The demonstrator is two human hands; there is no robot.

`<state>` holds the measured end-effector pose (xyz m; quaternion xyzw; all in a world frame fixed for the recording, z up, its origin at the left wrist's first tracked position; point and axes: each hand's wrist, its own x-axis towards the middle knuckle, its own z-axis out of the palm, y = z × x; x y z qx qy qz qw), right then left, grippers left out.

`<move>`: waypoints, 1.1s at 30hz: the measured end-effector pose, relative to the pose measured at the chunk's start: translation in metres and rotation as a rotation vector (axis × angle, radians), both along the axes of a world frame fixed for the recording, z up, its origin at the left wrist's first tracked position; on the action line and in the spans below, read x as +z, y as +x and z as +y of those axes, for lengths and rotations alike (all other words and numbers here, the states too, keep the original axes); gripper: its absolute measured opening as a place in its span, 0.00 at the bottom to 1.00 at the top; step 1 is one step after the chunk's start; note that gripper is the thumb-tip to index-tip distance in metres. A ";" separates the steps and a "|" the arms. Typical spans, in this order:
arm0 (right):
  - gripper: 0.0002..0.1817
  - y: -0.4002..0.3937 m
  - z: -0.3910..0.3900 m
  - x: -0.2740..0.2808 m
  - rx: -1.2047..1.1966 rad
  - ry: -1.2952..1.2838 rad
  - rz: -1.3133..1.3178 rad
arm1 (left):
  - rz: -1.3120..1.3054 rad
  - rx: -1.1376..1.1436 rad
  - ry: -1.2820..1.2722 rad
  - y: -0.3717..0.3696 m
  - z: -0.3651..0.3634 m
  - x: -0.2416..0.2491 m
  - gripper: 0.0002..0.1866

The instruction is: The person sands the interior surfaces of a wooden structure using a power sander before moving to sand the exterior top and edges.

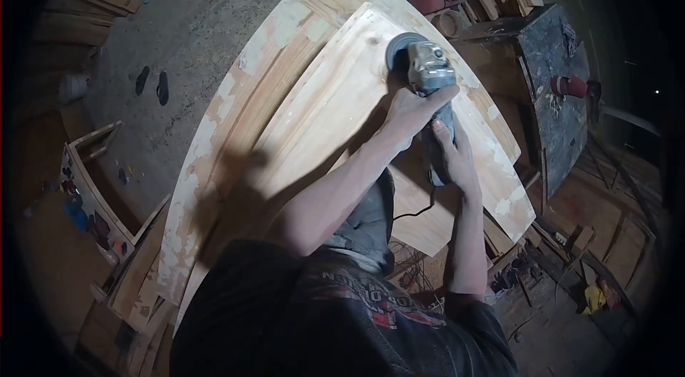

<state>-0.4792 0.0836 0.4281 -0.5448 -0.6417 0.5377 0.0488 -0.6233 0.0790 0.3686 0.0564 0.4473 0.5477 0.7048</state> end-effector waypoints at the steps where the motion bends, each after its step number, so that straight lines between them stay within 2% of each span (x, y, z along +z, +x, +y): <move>1: 0.38 0.001 -0.004 -0.005 -0.095 0.002 0.030 | 0.033 -0.093 -0.014 -0.004 0.004 0.001 0.30; 3: 0.37 -0.001 -0.012 -0.010 -0.195 -0.004 0.060 | 0.053 -0.085 -0.035 -0.007 -0.001 0.005 0.31; 5: 0.36 -0.006 -0.016 -0.014 -0.101 0.015 0.086 | 0.118 0.007 -0.067 -0.011 -0.015 0.008 0.30; 6: 0.36 -0.013 -0.019 -0.011 -0.108 0.011 0.089 | 0.097 0.076 -0.064 -0.013 -0.027 -0.002 0.26; 8: 0.37 -0.032 -0.025 -0.002 0.146 0.031 0.060 | 0.024 0.187 -0.113 -0.027 -0.059 0.003 0.21; 10: 0.39 -0.043 -0.034 -0.008 0.289 0.067 0.083 | -0.048 0.376 -0.110 -0.033 -0.086 0.002 0.27; 12: 0.41 -0.052 -0.039 -0.001 0.302 -0.006 0.137 | -0.051 0.438 -0.284 -0.037 -0.104 0.006 0.24; 14: 0.42 -0.053 -0.040 -0.003 0.369 0.022 0.100 | -0.079 0.499 -0.208 -0.036 -0.108 0.013 0.22; 15: 0.42 -0.049 -0.041 -0.007 0.345 0.084 0.125 | -0.081 0.492 -0.212 -0.036 -0.104 0.016 0.22; 18: 0.42 -0.035 -0.037 -0.001 0.199 0.098 0.058 | -0.065 0.236 -0.171 -0.033 -0.082 0.010 0.20; 20: 0.41 -0.027 -0.032 0.008 0.159 0.041 0.020 | -0.046 0.150 -0.146 -0.020 -0.069 0.006 0.22; 22: 0.40 -0.016 -0.040 0.011 0.073 0.074 -0.056 | -0.055 0.200 -0.087 -0.001 -0.065 0.001 0.24; 28: 0.38 0.023 -0.067 0.001 -0.132 0.052 -0.060 | 0.027 -0.047 -0.012 0.031 -0.058 -0.005 0.28; 31: 0.35 0.038 -0.082 0.007 -0.285 -0.057 -0.009 | 0.063 -0.168 -0.031 0.042 -0.059 0.000 0.29; 33: 0.35 0.045 -0.101 -0.012 -0.326 -0.033 0.051 | 0.089 -0.235 -0.042 0.042 -0.065 0.004 0.30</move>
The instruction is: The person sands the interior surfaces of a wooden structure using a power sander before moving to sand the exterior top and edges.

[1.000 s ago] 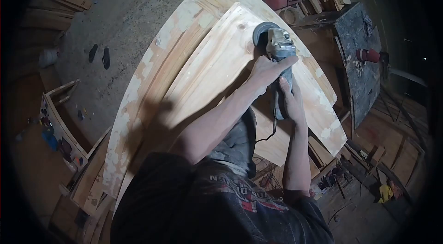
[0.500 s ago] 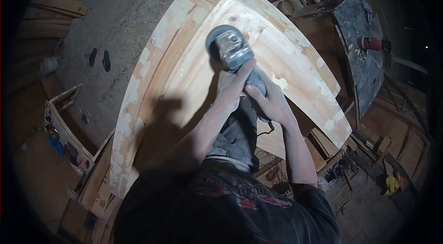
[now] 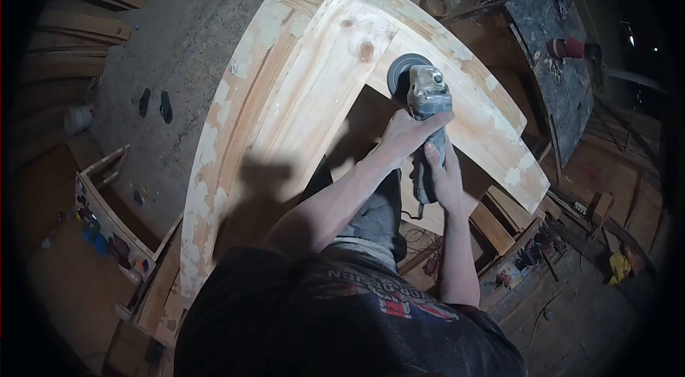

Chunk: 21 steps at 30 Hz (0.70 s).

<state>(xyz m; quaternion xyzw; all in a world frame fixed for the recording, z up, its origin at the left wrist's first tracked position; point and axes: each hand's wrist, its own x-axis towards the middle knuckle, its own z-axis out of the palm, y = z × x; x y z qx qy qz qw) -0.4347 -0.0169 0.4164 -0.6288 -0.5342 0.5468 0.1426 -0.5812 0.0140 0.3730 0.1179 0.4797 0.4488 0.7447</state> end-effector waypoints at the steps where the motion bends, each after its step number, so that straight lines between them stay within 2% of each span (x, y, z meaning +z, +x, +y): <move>1: 0.36 -0.002 -0.002 -0.005 -0.029 0.034 0.058 | 0.020 -0.013 -0.017 -0.005 0.000 0.000 0.31; 3: 0.38 -0.013 -0.007 -0.009 -0.003 0.055 0.000 | 0.062 -0.042 -0.065 -0.015 -0.006 -0.004 0.32; 4: 0.39 -0.021 -0.005 -0.010 0.058 0.090 0.007 | 0.044 -0.011 -0.118 -0.023 -0.010 -0.011 0.23; 5: 0.39 -0.031 -0.001 -0.010 0.119 0.126 0.015 | -0.066 0.128 -0.019 -0.029 -0.019 -0.016 0.19; 7: 0.40 -0.055 0.010 0.001 0.195 0.142 0.004 | 0.061 0.145 -0.148 -0.056 -0.025 -0.004 0.17; 10: 0.41 -0.072 0.022 0.006 0.308 0.152 -0.009 | -0.165 0.429 -0.072 -0.068 -0.028 0.008 0.17; 15: 0.40 -0.064 0.032 0.016 0.332 0.129 -0.053 | -0.106 0.384 -0.090 -0.055 -0.017 0.004 0.18; 19: 0.40 -0.041 0.035 0.021 0.249 0.096 -0.101 | -0.131 0.320 -0.060 -0.030 -0.004 0.000 0.18; 21: 0.40 -0.029 0.037 0.019 0.166 -0.049 -0.047 | -0.018 0.166 -0.087 -0.023 -0.001 -0.004 0.24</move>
